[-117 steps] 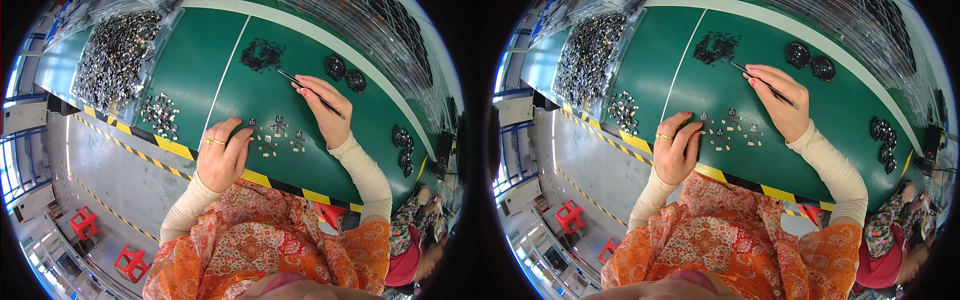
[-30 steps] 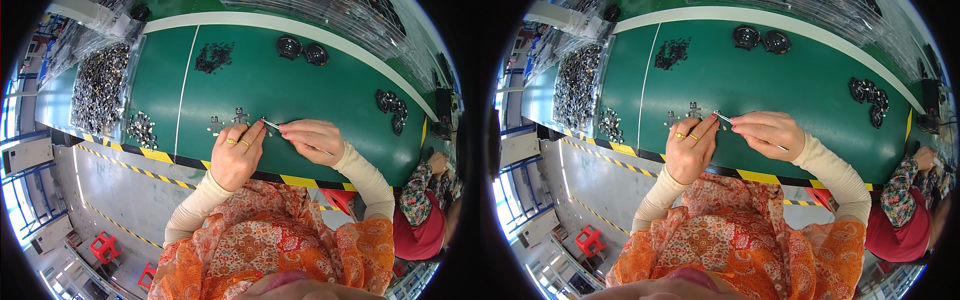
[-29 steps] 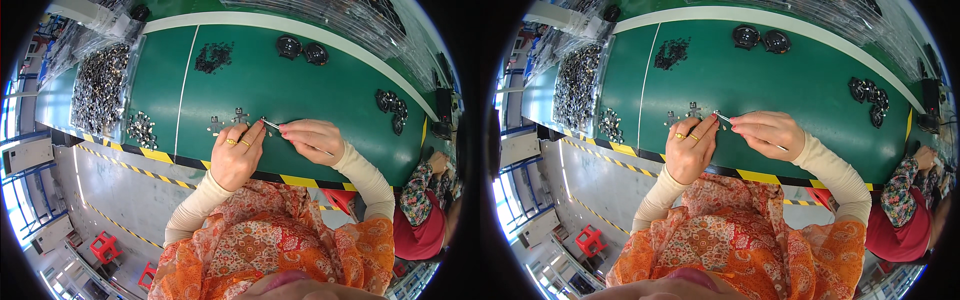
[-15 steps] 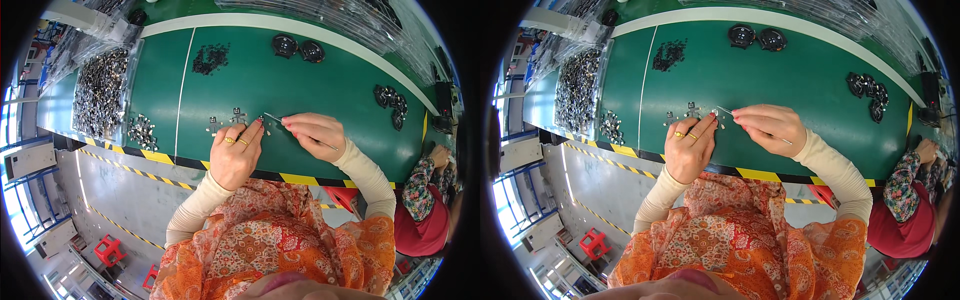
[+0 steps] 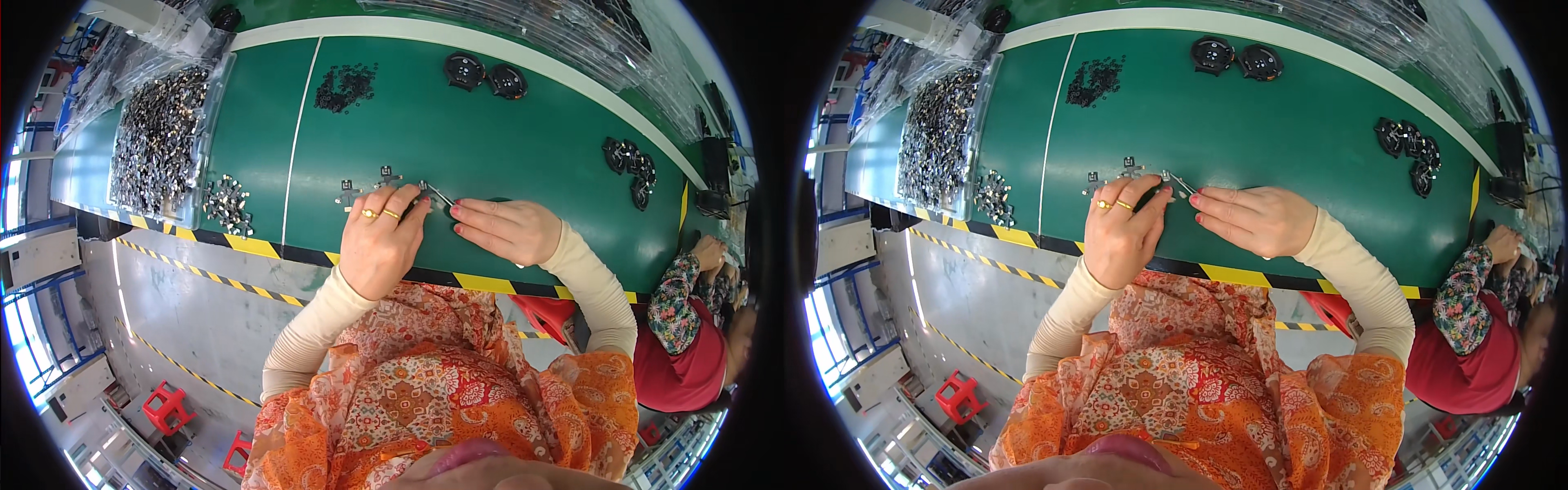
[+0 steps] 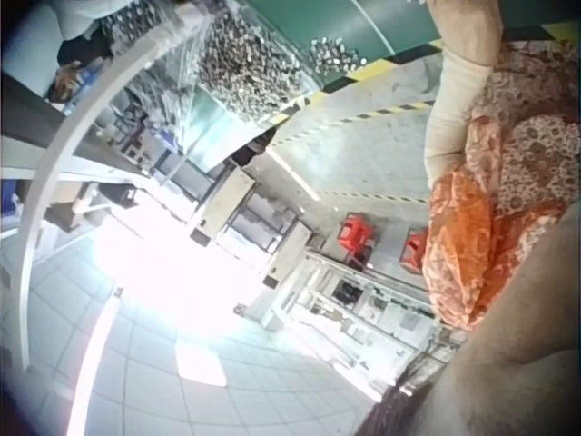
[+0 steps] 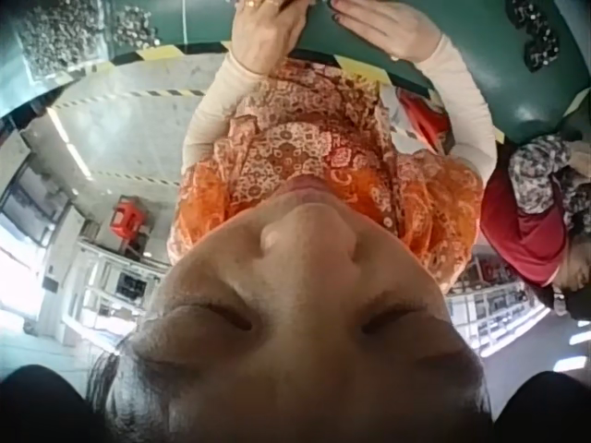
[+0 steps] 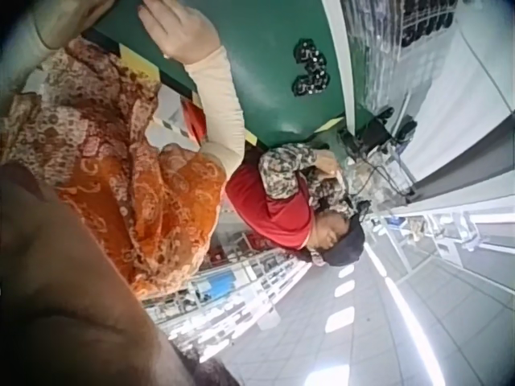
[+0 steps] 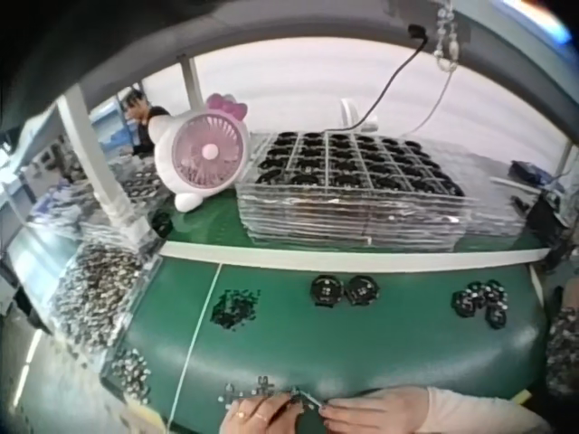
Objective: Manually assembling small components into electronic fan housings using tweezers and moving trays along a production line.
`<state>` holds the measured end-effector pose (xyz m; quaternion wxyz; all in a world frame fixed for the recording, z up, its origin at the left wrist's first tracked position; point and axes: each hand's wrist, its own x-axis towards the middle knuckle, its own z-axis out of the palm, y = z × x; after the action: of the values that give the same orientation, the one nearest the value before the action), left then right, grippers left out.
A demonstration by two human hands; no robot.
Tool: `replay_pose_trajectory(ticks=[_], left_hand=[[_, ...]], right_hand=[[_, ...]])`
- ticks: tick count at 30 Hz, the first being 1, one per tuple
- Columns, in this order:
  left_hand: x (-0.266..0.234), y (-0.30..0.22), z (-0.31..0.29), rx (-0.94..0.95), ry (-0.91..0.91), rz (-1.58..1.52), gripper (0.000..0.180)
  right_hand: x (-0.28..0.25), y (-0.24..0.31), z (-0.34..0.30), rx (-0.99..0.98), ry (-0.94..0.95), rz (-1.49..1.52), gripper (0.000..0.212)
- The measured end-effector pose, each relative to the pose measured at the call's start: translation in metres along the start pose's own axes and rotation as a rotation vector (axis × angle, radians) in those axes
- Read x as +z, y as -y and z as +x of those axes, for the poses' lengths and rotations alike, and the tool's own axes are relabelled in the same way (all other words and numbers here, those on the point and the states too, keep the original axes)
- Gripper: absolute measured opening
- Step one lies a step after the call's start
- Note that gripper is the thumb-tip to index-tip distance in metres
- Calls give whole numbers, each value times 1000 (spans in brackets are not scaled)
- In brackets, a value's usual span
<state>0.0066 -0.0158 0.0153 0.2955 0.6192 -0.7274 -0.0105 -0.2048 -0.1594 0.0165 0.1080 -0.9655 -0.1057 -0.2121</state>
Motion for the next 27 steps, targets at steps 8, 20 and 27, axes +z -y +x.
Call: replay_pose_trajectory(ticks=[8, 20, 27], left_hand=[[-8, 31, 102, 281, -91, 12, 35], [45, -29, 41, 260, 44, 193, 44], [16, -37, -8, -40, -119, 88, 33]], right_hand=[[-11, -5, -9, 664, -735, 536, 22], [-8, 22, -21, 794, -769, 620, 22], [-9, 34, -19, 428, -298, 300, 24]])
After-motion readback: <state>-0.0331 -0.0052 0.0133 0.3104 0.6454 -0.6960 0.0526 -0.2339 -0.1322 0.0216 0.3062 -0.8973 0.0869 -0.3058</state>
